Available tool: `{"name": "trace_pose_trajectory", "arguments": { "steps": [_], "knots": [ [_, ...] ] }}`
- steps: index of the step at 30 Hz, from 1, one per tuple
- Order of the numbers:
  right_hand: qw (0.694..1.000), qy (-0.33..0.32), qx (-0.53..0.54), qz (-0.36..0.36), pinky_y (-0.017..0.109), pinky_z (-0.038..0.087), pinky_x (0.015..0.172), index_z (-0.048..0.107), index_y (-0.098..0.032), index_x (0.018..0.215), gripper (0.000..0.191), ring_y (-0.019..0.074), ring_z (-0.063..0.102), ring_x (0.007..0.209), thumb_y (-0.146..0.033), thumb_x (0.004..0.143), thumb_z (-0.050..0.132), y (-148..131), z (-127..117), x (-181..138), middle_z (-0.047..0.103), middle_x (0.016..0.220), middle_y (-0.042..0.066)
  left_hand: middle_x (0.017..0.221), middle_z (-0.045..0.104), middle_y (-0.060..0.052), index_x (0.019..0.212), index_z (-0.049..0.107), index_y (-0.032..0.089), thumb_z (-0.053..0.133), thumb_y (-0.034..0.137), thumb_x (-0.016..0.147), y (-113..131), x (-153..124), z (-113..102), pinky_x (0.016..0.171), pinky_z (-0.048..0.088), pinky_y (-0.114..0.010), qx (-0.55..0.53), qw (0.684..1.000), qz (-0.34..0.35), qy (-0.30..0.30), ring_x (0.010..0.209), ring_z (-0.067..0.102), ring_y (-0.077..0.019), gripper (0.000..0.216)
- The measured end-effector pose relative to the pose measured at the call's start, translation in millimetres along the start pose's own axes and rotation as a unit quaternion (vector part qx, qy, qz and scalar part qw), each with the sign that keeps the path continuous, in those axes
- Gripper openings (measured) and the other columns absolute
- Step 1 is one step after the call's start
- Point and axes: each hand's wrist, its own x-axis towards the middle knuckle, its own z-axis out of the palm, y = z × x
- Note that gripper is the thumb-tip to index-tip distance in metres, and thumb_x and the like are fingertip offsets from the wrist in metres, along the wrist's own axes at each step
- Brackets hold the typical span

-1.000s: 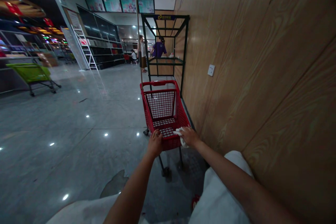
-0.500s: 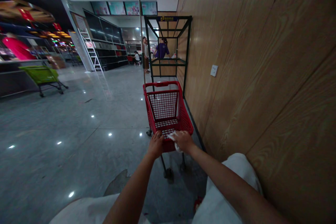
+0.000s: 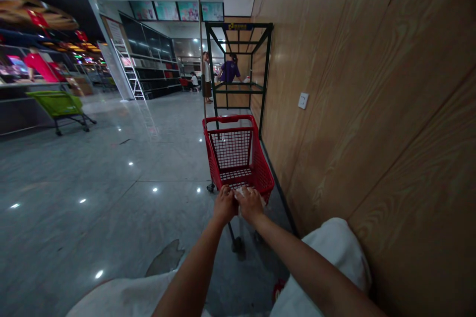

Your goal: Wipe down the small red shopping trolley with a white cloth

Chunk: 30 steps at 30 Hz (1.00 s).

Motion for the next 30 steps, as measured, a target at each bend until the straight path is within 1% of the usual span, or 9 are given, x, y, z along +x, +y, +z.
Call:
{"name": "trace_pose_trajectory", "arguments": {
  "steps": [4,8,11,13,18,21,25,28,30],
  "knots": [
    [0.998,-0.026,0.0,-0.062,0.037,0.039,0.086,0.053,-0.03,0.13,0.04,0.0234,0.051,0.101,-0.023,0.092,0.041,21.9,-11.3,-3.6,0.058,0.122,0.009,0.123,0.052,-0.01,0.102,0.058,0.018,0.051,0.01,0.078,-13.4,-4.8,-5.3,0.11,0.035,-0.037,0.003,0.999,0.033,-0.034,0.132,0.035,-0.0207,0.026],
    [0.998,-0.026,-0.014,-0.06,0.036,0.036,0.094,0.053,-0.033,0.131,0.045,0.0222,0.051,0.104,-0.02,0.089,0.044,72.3,-25.7,-17.2,0.057,0.125,0.007,0.127,0.05,-0.011,0.101,0.058,0.018,0.05,0.007,0.075,-11.9,-5.1,-5.7,0.112,0.032,-0.04,0.016,0.999,0.017,-0.044,0.134,0.033,-0.0216,0.029],
    [0.998,-0.016,-0.017,-0.05,0.036,0.034,0.096,0.051,-0.034,0.134,0.047,0.022,0.051,0.105,-0.02,0.09,0.043,85.2,-26.9,-22.3,0.056,0.127,0.006,0.127,0.052,-0.013,0.101,0.059,0.018,0.052,0.01,0.076,-1.9,-2.3,-3.2,0.113,0.028,-0.044,0.018,0.999,-0.006,-0.039,0.133,0.034,-0.0242,0.027],
    [0.999,-0.009,-0.015,-0.035,0.038,0.034,0.097,0.048,-0.033,0.137,0.047,0.0232,0.05,0.105,-0.024,0.09,0.045,72.3,-20.9,-20.7,0.054,0.128,0.008,0.128,0.052,-0.014,0.103,0.059,0.017,0.053,0.012,0.076,4.6,-0.5,-1.1,0.113,0.027,-0.046,0.022,0.999,-0.026,-0.038,0.132,0.035,-0.0256,0.029],
    [1.0,0.005,-0.016,0.006,0.046,0.035,0.095,0.036,-0.034,0.144,0.053,0.0267,0.049,0.107,-0.022,0.093,0.04,3.7,0.8,-5.0,0.047,0.137,0.011,0.128,0.051,-0.014,0.116,0.056,0.016,0.052,0.015,0.078,5.0,-0.2,2.9,0.11,0.032,-0.045,0.016,0.999,-0.035,-0.021,0.132,0.036,-0.0261,0.039],
    [1.0,-0.019,-0.001,-0.004,0.044,0.039,0.089,0.041,-0.033,0.142,0.05,0.0258,0.051,0.101,-0.022,0.093,0.039,-7.4,1.4,0.2,0.051,0.132,0.011,0.126,0.052,-0.013,0.114,0.057,0.018,0.052,0.014,0.077,-7.2,-3.0,-1.6,0.108,0.034,-0.044,0.015,1.0,0.002,-0.016,0.13,0.037,-0.0254,0.038],
    [0.998,-0.03,0.008,-0.062,0.04,0.04,0.09,0.051,-0.034,0.133,0.044,0.0244,0.051,0.102,-0.024,0.091,0.043,38.7,-9.3,-10.0,0.055,0.127,0.007,0.123,0.054,-0.01,0.104,0.06,0.02,0.051,0.009,0.076,-23.2,-7.6,-11.8,0.111,0.031,-0.044,0.024,0.997,0.054,-0.044,0.131,0.037,-0.0234,0.032],
    [0.998,-0.018,-0.005,-0.055,0.04,0.034,0.1,0.055,-0.03,0.13,0.043,0.024,0.048,0.11,-0.021,0.089,0.044,79.9,-16.8,-22.3,0.055,0.128,0.007,0.128,0.052,-0.01,0.102,0.06,0.02,0.049,0.006,0.074,-24.0,-9.3,-13.3,0.111,0.03,-0.046,0.025,0.998,0.028,-0.044,0.132,0.035,-0.0231,0.033],
    [0.999,-0.01,-0.01,-0.047,0.04,0.029,0.106,0.058,-0.028,0.127,0.042,0.024,0.046,0.114,-0.02,0.088,0.045,90.6,-19.4,-26.9,0.055,0.128,0.007,0.129,0.051,-0.011,0.103,0.06,0.019,0.049,0.006,0.074,-18.7,-9.6,-11.2,0.112,0.028,-0.047,0.03,0.999,0.006,-0.04,0.134,0.034,-0.0242,0.033]
  ]
}}
